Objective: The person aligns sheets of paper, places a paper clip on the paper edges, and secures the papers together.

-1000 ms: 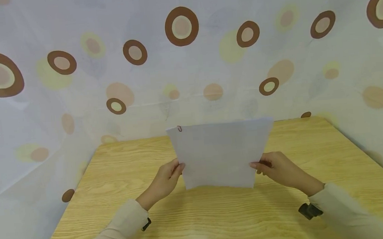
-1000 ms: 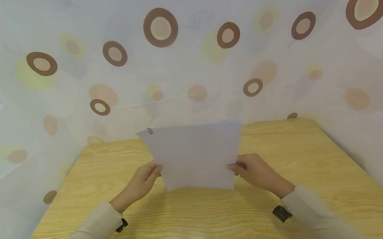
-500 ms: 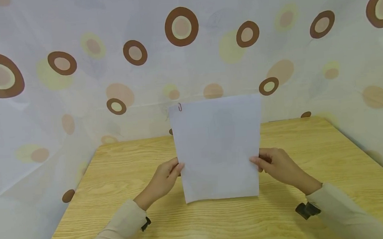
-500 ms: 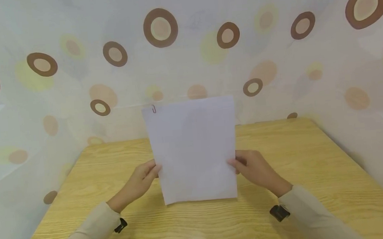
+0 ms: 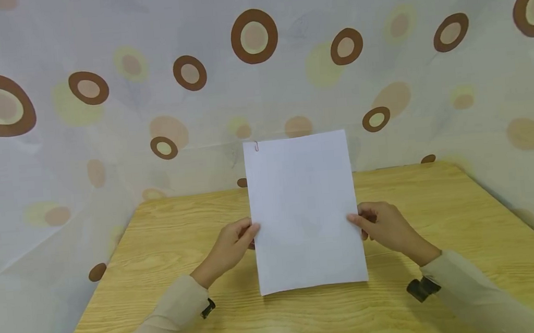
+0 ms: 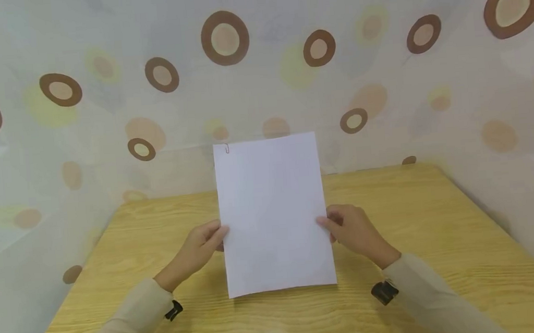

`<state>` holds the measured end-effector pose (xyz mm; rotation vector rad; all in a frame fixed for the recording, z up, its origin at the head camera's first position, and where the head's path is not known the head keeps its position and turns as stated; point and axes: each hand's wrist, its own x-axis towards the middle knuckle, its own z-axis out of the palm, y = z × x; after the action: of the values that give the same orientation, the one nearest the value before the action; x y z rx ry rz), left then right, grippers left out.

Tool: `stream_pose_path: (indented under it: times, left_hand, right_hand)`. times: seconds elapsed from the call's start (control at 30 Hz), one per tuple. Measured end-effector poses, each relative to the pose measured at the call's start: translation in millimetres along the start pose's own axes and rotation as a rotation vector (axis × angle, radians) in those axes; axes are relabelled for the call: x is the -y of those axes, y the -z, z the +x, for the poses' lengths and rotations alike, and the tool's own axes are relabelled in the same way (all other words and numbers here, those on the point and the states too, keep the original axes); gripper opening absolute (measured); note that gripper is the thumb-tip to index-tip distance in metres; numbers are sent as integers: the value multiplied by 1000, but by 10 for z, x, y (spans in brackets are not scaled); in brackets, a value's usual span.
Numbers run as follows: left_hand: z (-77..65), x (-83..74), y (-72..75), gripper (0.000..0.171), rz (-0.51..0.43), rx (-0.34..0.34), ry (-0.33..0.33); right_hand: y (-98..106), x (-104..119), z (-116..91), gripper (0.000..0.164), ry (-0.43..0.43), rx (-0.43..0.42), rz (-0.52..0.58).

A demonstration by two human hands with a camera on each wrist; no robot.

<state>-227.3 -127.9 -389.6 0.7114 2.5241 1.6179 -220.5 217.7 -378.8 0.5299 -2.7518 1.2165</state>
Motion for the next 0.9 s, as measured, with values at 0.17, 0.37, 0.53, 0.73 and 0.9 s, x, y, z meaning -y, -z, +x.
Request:
stream_pose_path:
  times: [0.17, 0.37, 0.53, 0.73, 0.9]
  left_hand:
    - [81, 77, -72, 25, 1, -14, 50]
    - [149, 163, -147, 26, 0, 4, 105]
    - [172, 218, -199, 26, 49, 8, 113]
    - [200, 262, -240, 25, 138, 14, 148]
    - [253, 302, -265, 25, 180, 40, 178]
  right_hand:
    - [-24, -96, 35, 27, 6, 44, -7]
    - [-62, -193, 82, 22, 12, 85, -56]
    - [-81, -217, 98, 22, 4, 98, -91]
    - [-114, -298, 153, 19, -26, 133, -110]
    - [-136, -385, 210, 17, -58, 150, -116]
